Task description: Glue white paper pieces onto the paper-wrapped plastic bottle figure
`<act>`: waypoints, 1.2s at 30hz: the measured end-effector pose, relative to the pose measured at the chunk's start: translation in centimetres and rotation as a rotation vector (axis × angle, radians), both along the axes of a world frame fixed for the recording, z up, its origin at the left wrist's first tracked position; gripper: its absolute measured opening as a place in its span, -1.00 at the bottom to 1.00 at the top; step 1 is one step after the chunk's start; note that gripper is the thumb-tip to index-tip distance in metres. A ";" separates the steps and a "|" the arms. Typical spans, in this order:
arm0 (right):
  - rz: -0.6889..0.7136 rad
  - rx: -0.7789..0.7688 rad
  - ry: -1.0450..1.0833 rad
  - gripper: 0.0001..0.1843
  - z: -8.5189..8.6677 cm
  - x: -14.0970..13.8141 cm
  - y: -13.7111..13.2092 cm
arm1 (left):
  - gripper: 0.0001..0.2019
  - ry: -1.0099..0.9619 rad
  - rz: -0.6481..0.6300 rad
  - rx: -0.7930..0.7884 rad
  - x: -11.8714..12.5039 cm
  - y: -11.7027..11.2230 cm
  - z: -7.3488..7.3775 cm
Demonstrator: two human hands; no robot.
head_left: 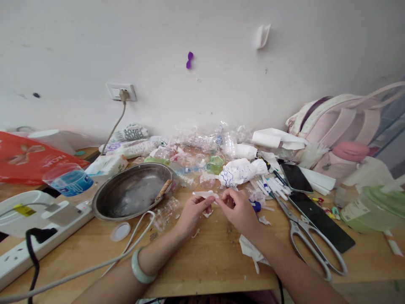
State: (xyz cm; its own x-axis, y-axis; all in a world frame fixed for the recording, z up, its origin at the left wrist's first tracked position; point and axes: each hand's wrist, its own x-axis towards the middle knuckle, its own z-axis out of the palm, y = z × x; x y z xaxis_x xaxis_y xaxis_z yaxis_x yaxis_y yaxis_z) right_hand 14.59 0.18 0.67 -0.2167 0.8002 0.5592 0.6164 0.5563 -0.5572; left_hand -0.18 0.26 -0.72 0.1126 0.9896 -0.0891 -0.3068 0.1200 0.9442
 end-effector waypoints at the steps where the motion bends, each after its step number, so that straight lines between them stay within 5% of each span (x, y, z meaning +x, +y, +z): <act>1: -0.006 0.033 -0.009 -0.79 0.0 0.0 0.0 | -0.72 -0.008 0.013 0.002 0.0 0.0 0.1; 7: 0.040 0.152 -0.067 -0.92 -0.1 0.1 0.2 | -0.79 0.024 0.044 0.037 -0.1 -0.2 0.3; 18: 0.029 0.095 -0.075 -0.97 -0.2 0.0 0.1 | -0.83 -0.048 0.066 0.028 0.1 -0.5 0.5; 36: 0.138 0.092 -0.169 -0.84 0.3 0.2 -0.1 | -0.65 -0.027 0.059 -0.043 -0.1 -0.1 0.3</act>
State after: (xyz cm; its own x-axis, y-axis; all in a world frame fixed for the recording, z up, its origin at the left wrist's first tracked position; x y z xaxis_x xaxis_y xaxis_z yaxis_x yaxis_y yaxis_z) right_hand 14.81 0.10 0.93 -0.4177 0.7036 0.5749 0.6113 0.6857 -0.3951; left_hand -0.28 0.17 -0.45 0.0568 0.9900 -0.1295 -0.3403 0.1411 0.9297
